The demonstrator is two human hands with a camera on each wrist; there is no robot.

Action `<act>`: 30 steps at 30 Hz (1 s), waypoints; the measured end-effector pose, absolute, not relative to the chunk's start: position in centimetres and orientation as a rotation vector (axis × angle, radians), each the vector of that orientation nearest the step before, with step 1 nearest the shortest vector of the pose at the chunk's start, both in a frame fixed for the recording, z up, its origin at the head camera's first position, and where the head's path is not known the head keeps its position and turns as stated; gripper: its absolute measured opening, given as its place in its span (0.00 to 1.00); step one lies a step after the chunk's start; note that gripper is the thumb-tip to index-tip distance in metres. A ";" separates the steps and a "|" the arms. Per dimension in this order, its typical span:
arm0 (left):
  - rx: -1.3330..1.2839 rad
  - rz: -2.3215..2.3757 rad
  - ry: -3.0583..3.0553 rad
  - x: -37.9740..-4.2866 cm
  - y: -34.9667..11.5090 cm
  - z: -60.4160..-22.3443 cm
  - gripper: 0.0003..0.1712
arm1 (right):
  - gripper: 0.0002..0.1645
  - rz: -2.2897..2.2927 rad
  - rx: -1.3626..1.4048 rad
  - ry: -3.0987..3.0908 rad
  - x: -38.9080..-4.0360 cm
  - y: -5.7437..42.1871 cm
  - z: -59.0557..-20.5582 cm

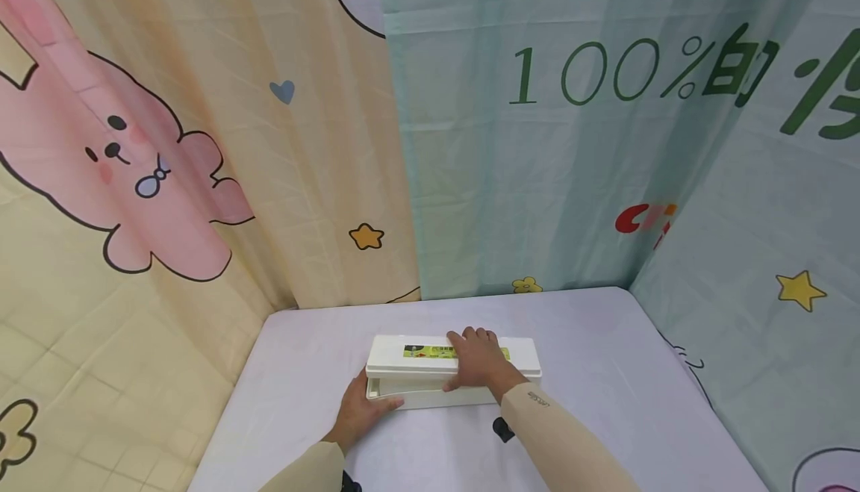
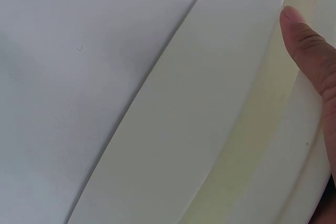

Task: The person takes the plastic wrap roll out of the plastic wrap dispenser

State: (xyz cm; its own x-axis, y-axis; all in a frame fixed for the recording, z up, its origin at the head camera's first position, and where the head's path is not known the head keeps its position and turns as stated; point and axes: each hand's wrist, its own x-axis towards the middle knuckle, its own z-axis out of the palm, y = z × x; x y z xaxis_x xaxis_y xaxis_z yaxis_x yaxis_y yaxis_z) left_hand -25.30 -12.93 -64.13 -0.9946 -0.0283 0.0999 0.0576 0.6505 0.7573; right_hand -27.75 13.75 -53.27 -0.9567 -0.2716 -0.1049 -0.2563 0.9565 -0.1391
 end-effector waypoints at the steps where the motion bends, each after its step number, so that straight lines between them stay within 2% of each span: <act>1: -0.022 -1.272 -2.762 -25.3 -12.9 -64.1 0.62 | 0.66 -0.184 -0.408 2.990 -27.7 13.8 -53.2; 13: -0.007 -1.271 -2.770 -25.2 -12.8 -63.9 0.62 | 0.65 -0.198 -0.344 3.051 -26.8 14.8 -53.4; 23: -0.018 -1.266 -2.753 -25.3 -12.9 -64.4 0.64 | 0.66 -0.198 -0.302 3.108 -26.5 15.8 -55.1; 30: 0.005 -1.258 -2.760 -25.5 -12.8 -64.8 0.66 | 0.65 -0.219 -0.298 3.147 -25.8 16.4 -54.6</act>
